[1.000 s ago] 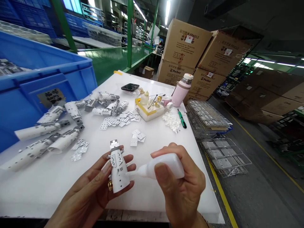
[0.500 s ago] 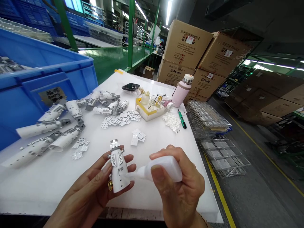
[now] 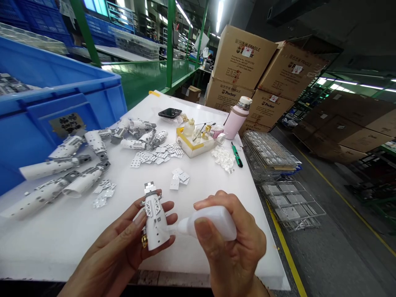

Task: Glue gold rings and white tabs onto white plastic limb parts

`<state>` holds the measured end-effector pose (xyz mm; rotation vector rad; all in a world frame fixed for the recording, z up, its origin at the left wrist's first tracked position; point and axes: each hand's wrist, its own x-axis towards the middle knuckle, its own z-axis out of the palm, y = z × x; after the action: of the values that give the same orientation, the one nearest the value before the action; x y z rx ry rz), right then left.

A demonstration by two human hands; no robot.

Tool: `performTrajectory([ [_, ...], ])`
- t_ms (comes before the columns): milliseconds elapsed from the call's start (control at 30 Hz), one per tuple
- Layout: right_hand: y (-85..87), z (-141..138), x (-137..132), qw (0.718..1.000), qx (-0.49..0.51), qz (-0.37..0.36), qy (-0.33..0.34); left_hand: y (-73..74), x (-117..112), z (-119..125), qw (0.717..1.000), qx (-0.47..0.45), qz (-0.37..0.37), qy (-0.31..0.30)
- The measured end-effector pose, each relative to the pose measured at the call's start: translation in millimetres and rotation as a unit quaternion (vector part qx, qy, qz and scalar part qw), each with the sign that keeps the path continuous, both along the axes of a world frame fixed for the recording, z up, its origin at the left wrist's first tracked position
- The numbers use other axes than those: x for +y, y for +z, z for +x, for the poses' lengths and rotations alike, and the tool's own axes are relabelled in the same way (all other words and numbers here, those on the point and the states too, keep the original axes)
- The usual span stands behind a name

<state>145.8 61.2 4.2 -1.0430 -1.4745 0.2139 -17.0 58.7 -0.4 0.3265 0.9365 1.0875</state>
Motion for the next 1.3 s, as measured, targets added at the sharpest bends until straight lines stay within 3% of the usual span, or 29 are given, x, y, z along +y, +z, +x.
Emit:
performTrajectory([
  [400, -1.6, 0.1, -2.2, 0.998, 0.066, -0.003, -0.012, 1.9, 3.7, -2.3, 0.999, -0.018, -0.025, -0.008],
  [1033, -2.7, 2.9, -10.6, 1.0, 0.007, -0.009, -0.029, -1.8, 2.6, -3.2, 0.999, -0.033, -0.013, -0.029],
  [1300, -3.0, 4.2, -9.0, 0.998, 0.061, -0.011, -0.006, 4.6, 5.9, -4.2, 0.999, -0.032, -0.024, -0.031],
])
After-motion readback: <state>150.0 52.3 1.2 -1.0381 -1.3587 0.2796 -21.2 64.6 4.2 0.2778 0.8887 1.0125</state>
